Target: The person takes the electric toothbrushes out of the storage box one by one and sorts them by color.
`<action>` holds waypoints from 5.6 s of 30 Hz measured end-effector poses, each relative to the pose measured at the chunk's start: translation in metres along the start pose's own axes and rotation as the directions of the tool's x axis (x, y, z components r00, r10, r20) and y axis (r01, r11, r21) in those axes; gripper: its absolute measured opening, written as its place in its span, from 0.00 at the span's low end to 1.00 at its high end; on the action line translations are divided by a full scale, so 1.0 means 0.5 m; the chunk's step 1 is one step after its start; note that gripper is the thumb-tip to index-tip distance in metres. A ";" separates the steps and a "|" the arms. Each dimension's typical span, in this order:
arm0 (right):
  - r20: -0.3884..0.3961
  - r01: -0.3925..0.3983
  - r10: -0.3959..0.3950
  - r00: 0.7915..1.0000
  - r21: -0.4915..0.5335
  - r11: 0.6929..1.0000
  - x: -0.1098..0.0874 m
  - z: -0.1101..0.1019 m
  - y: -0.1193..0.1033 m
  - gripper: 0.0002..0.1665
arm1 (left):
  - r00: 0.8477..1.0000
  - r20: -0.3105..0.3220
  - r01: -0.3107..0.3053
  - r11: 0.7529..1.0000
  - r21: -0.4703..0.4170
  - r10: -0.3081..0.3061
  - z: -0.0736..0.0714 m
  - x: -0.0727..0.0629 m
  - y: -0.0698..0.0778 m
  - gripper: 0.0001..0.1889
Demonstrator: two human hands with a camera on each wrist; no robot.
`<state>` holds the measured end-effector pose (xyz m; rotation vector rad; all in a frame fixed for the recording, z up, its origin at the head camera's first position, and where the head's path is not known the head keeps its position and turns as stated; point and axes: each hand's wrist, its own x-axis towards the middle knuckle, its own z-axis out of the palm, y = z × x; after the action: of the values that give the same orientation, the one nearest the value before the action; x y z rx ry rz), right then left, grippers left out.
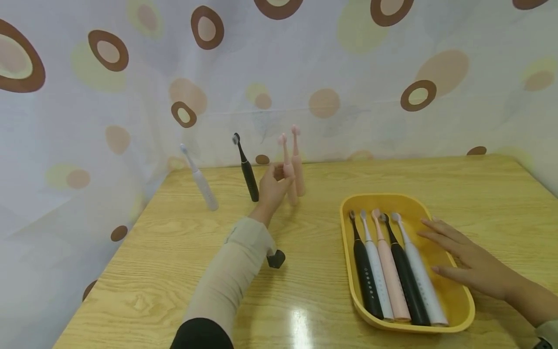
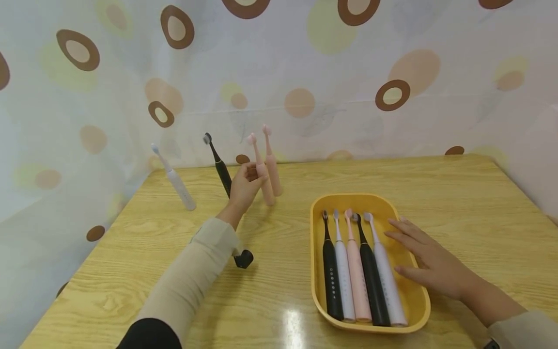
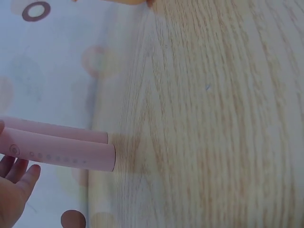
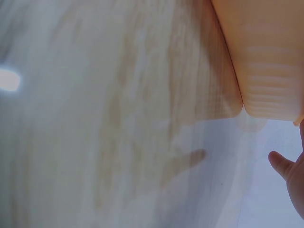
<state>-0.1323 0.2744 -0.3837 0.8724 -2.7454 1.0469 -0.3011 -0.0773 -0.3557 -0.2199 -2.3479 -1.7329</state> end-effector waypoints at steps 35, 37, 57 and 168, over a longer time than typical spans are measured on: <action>-0.012 0.055 -0.056 0.998 -0.081 0.995 0.000 -0.001 0.023 0.37 | 0.996 0.092 0.018 0.981 -0.191 0.000 0.005 -0.111 0.069 0.22; -0.012 0.053 -0.054 0.998 -0.071 0.996 0.000 -0.001 0.023 0.37 | 0.992 0.126 -0.004 0.976 -0.216 0.032 0.015 -0.119 0.078 0.23; 0.008 0.007 -0.006 1.000 -0.006 1.000 -0.002 0.000 0.008 0.35 | 0.823 0.564 0.058 0.980 -0.191 0.061 0.121 -0.201 0.123 0.22; 0.006 0.008 -0.008 1.000 0.012 1.000 0.001 0.000 0.005 0.35 | 0.649 0.740 -0.086 0.983 -0.160 0.177 0.228 -0.182 0.110 0.10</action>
<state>-0.1340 0.2756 -0.3851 0.8887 -2.7405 1.0628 -0.2092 0.0486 -0.3607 -1.3482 -2.6241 -1.9392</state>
